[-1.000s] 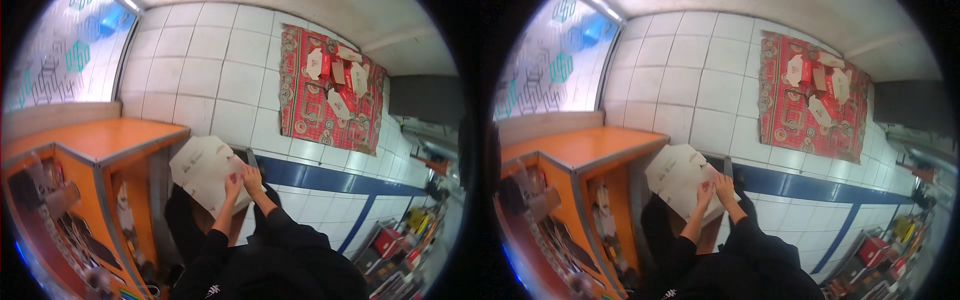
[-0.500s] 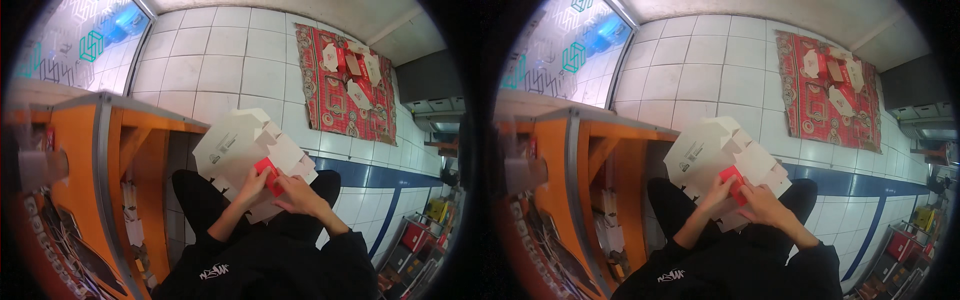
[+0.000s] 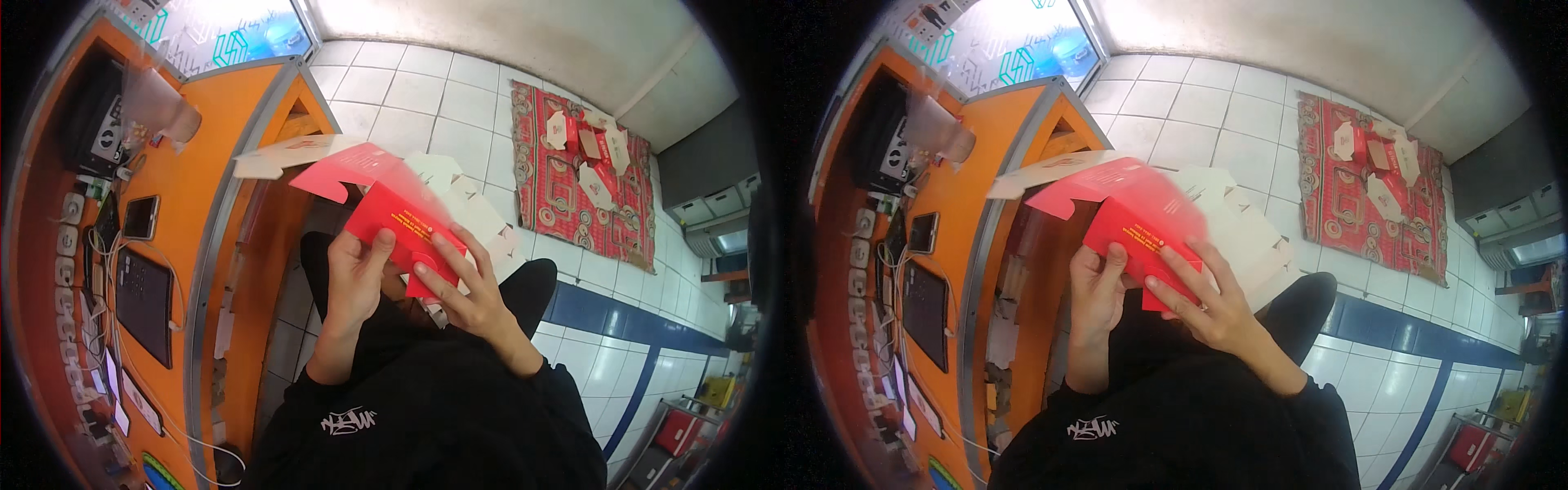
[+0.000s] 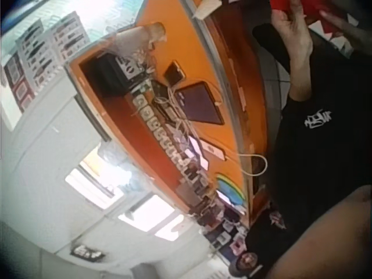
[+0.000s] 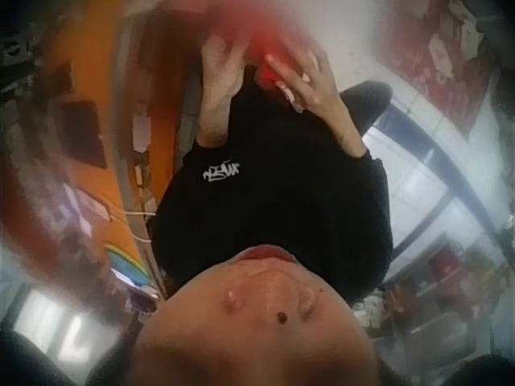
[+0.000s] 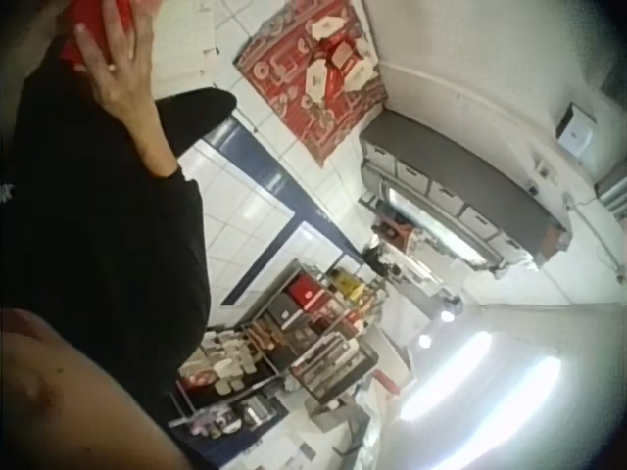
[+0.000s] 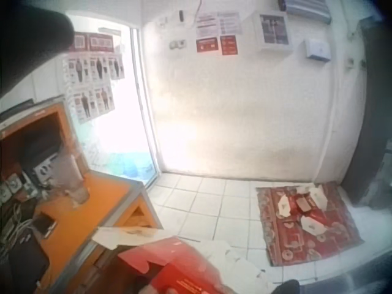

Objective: The person assembles cardboard food boxes by hand. The person takes flat cardboard templates and folds the sides and tabs to form rectangular boxes, repeating the process for multiple boxes and placing the assembled ones onto a stack.

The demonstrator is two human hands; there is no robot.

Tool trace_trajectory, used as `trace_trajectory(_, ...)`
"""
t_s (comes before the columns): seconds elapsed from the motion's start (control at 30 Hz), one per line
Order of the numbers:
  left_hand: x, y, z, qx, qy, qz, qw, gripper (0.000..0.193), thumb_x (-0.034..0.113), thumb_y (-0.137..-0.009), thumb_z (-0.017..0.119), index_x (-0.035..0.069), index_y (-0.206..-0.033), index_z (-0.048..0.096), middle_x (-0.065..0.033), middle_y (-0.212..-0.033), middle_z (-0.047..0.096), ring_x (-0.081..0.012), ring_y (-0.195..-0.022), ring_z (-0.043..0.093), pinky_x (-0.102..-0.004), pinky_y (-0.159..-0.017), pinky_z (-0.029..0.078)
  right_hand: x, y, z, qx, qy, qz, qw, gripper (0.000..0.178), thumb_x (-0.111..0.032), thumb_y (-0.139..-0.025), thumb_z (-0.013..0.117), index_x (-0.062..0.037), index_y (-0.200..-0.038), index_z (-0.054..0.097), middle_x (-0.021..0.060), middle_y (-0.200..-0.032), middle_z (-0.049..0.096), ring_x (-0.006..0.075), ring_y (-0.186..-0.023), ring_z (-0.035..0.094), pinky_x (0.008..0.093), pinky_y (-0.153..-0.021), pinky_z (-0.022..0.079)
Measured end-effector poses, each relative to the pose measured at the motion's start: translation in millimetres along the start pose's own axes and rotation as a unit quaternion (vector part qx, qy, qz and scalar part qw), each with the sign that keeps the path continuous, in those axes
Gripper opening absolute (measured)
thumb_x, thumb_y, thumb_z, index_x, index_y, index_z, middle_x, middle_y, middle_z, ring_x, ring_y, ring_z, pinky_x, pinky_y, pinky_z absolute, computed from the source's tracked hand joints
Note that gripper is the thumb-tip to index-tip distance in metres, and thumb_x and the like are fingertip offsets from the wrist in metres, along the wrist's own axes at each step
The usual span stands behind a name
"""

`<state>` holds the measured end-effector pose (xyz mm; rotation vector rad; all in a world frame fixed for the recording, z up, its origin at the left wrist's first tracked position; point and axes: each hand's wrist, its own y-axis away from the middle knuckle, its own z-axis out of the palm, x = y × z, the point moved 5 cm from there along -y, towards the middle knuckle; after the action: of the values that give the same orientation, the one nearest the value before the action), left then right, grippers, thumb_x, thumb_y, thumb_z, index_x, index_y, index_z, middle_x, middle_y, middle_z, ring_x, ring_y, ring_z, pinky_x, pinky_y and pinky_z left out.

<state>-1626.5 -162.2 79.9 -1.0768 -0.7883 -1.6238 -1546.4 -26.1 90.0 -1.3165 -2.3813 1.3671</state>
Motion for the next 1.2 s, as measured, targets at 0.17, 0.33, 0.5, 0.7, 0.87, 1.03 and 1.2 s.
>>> trace_trajectory(0.17,6.6,23.1,7.6,-0.004,-0.022,-0.002,1.0,0.038,0.031,-0.1,0.042,-0.004,-0.114,0.052,-0.0119,-0.102,0.062,-0.0174,-0.088,0.065,-0.0293,-0.069,0.058,-16.0,8.4,-16.5,-0.083,-0.053,0.012,0.995,0.057,-0.021,-0.066,0.075,-0.0115,-0.12,0.06,0.0157,-0.135,0.046,0.042,-0.114,0.048,0.0473,-0.093,0.047)
trace_trajectory(0.33,-20.7,33.7,25.1,-0.009,0.057,-0.02,0.998,0.035,0.031,-0.102,0.037,0.003,-0.117,0.05,-0.0083,-0.103,0.061,-0.0141,-0.09,0.064,-0.0284,-0.072,0.057,-21.7,21.0,-19.2,-0.011,-0.019,0.053,0.998,0.057,-0.016,-0.066,0.076,-0.0119,-0.12,0.061,0.0176,-0.132,0.047,0.0414,-0.113,0.048,0.0469,-0.093,0.046)
trace_trajectory(0.5,-49.2,37.6,9.2,0.015,-0.032,-0.023,0.999,0.035,0.031,-0.102,0.038,0.001,-0.113,0.051,-0.0081,-0.101,0.06,-0.0083,-0.083,0.06,-0.0227,-0.07,0.051,-26.9,26.9,-2.1,0.029,-0.017,0.132,0.991,0.053,-0.01,-0.068,0.075,-0.013,-0.119,0.062,0.0196,-0.131,0.047,0.041,-0.112,0.048,0.0468,-0.092,0.045)
trace_trajectory(0.7,-38.3,21.9,-16.4,-0.035,-0.057,-0.147,0.987,0.036,0.032,-0.1,0.04,0.0,-0.114,0.051,-0.0115,-0.098,0.061,-0.0161,-0.082,0.065,-0.0292,-0.063,0.059,-17.9,32.4,9.1,-0.065,-0.128,0.189,0.971,0.045,-0.007,-0.072,0.071,-0.011,-0.116,0.064,0.0161,-0.131,0.049,0.0408,-0.115,0.048,0.0463,-0.093,0.045)
trace_trajectory(0.87,-53.4,22.6,-21.2,-0.015,-0.046,-0.159,0.986,0.035,0.032,-0.1,0.043,-0.001,-0.108,0.054,-0.0069,-0.09,0.061,-0.0105,-0.076,0.061,-0.0246,-0.063,0.053,-21.1,40.2,12.1,-0.011,-0.109,0.169,0.979,0.043,-0.009,-0.069,0.075,-0.0065,-0.111,0.066,0.0157,-0.124,0.056,0.0439,-0.115,0.051,0.046,-0.093,0.048)
trace_trajectory(1.03,-65.2,27.6,-28.7,-0.026,-0.234,-0.087,0.968,0.032,0.028,-0.099,0.046,-0.001,-0.093,0.058,0.0002,-0.074,0.055,-0.0046,-0.064,0.049,-0.0225,-0.052,0.039,-14.7,41.7,24.6,-0.027,-0.108,0.194,0.975,0.042,-0.01,-0.069,0.076,-0.0069,-0.11,0.067,0.0147,-0.126,0.055,0.0433,-0.117,0.05,0.0466,-0.095,0.047)
trace_trajectory(1.2,-49.1,18.2,-18.7,0.033,-0.168,-0.09,0.981,0.033,0.027,-0.1,0.045,0.0,-0.085,0.056,0.0016,-0.069,0.051,-0.0052,-0.06,0.048,-0.0236,-0.051,0.04,-10.6,41.2,15.0,-0.071,-0.231,0.136,0.961,0.039,-0.008,-0.07,0.075,-0.0072,-0.108,0.068,0.0159,-0.129,0.052,0.0432,-0.119,0.048,0.0466,-0.096,0.046)
